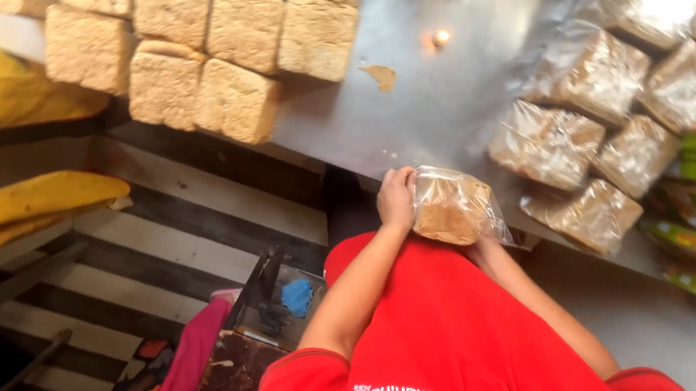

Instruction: The person packs sliced bread loaves into plastic bags and seals them with ties.

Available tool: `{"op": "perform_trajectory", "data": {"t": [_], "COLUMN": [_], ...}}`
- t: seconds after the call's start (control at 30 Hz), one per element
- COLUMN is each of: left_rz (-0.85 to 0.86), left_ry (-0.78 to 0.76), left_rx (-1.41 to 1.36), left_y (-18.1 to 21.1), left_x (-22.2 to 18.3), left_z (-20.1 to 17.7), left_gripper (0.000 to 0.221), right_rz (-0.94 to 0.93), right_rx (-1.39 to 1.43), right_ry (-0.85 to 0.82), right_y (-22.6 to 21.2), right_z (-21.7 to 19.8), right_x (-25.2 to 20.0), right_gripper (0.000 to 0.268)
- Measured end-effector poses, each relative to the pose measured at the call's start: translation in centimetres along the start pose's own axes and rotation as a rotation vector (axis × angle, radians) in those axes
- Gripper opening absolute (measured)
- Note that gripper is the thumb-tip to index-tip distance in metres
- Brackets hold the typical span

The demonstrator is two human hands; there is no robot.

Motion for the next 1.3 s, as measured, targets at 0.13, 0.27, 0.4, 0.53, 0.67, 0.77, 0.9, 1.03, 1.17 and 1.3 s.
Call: {"op": "perform_trajectory", "data": {"t": [0.13, 0.27, 0.4, 0.53, 0.67, 0.77, 0.9, 1.03, 1.17, 1.3], "left_rz": [0.182, 0.253, 0.418, 0.463, 0.894, 1.022, 1.036, 0.751, 0.438, 0.383], "left_ry": [-0.069, -0.16, -0.385, -0.739, -0.803, -0.486, -0.335, -0.465, -0.519, -0.49], "left_rx": [-0.253, -0.591, -0.875, -0.859, -0.415, 0.111, 0.25, 0.071, 0.103, -0.291], "left_y": [2.2, 12.6, 23.4, 28.9, 31.6, 28.6, 27.2, 27.2, 23.5, 20.7], "left_x": [1.1, 4.5, 4.0, 1.5, -1.2, -0.1, 2.6, 4.9, 7.1, 9.2], "left_z": [2.2, -0.5, -5.6, -9.4, -14.2, -14.0, -13.5, -13.5, -10.3, -6.5], "left_gripper": [0.011, 0.015, 0.012, 0.01, 0.004, 0.009, 0.008, 0.009, 0.009, 0.013], "right_rz": [-0.065, -0.202, -0.393, -0.576, -0.749, -0.84, -0.882, -0.821, -0.784, -0.719], "right_rx": [0.503, 0.546, 0.589, 0.619, -0.152, -0.756, -0.896, -0.917, -0.868, -0.864], "right_ry": [0.025, 0.084, 0.09, 0.07, 0.125, 0.103, 0.15, 0.211, 0.143, 0.121], "right_y": [-7.1, -17.9, -27.3, -36.2, -39.4, -36.1, -35.8, -37.9, -36.7, -33.7], "right_z": [-0.8, -4.3, -7.0, -10.7, -9.9, -5.9, -5.0, -5.3, -3.3, 0.5], "right_x": [-5.3, -4.1, -0.6, -1.8, -5.7, -7.3, -7.1, -7.9, -6.8, -5.1], "right_gripper": [0.059, 0.044, 0.024, 0.005, 0.008, 0.01, 0.009, 0.009, 0.01, 0.007]}}
Point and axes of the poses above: each hand's wrist, its own x-axis towards the middle knuckle, its own z-axis out of the palm, y = z × x, the point moved 10 cm from there along x, towards the middle knuckle, and after that the axes turned 6 degrees about -x, right-handed, at the moved point
